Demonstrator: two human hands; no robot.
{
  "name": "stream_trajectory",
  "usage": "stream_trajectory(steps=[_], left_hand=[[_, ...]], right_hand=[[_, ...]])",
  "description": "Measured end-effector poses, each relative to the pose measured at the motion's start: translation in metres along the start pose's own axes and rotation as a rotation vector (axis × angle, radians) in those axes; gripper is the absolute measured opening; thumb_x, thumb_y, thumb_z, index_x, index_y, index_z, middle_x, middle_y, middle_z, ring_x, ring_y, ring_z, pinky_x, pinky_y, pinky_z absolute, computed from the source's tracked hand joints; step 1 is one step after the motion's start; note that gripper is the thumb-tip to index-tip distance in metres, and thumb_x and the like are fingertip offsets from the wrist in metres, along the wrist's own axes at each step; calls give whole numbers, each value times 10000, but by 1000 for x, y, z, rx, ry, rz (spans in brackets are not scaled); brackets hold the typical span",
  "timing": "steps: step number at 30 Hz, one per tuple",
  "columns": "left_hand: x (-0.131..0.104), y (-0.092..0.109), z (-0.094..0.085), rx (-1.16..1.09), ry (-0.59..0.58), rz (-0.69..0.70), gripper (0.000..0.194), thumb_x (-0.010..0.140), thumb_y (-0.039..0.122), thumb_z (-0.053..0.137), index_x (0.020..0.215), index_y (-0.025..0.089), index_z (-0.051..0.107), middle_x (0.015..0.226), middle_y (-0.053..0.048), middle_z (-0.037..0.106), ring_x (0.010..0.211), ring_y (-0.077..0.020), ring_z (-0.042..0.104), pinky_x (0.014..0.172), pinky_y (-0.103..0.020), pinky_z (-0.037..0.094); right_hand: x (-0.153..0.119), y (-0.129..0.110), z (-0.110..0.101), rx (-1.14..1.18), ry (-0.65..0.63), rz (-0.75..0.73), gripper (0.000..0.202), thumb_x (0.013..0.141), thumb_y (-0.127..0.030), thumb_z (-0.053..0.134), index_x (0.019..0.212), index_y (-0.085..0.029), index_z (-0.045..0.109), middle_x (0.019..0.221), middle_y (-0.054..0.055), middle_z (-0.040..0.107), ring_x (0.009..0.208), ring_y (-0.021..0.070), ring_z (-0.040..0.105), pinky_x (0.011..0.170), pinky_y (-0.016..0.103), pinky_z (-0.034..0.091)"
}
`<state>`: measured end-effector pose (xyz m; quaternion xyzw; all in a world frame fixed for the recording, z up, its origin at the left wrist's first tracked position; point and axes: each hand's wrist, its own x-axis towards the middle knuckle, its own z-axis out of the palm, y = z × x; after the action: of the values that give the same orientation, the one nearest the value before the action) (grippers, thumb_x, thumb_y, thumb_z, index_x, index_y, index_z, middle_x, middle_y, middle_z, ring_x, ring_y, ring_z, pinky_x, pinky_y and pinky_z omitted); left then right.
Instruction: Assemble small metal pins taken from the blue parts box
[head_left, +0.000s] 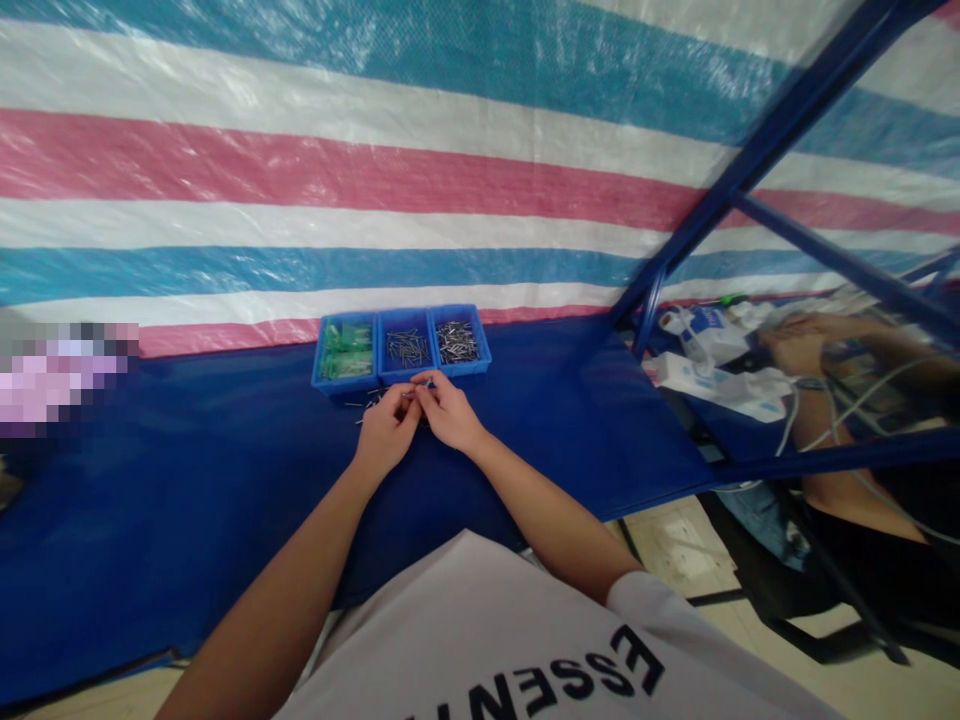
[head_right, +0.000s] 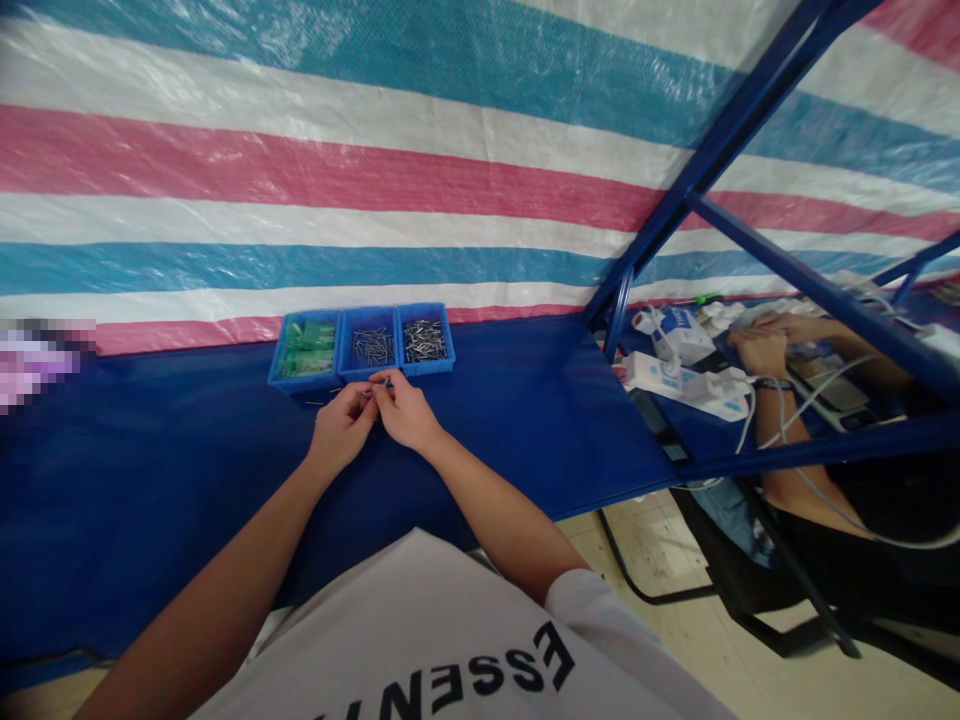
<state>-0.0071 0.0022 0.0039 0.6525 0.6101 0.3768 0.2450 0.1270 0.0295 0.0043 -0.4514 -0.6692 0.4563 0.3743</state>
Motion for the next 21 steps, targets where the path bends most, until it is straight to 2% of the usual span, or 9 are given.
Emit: stream_trajectory(steps=[9,21], left_hand=[[0,-3,1,2,0,10,270,863,392,496,1020,210,619,610,52,557,547,-107,513,574,-229,384],[0,-1,0,10,-33,-8,274,852,391,489,1013,204,610,612,45,564,534,-113,501,556,-236,373]], right_hand=[[0,0,0,-5,-2,-7,220,931,-324,423,1088,-226,543,806,-9,652,728,141,631,746,279,507],[0,1,0,-9,1,-17,224,928,-336,427,1078,-227,552,877,0,660,823,150,645,801,292,512]])
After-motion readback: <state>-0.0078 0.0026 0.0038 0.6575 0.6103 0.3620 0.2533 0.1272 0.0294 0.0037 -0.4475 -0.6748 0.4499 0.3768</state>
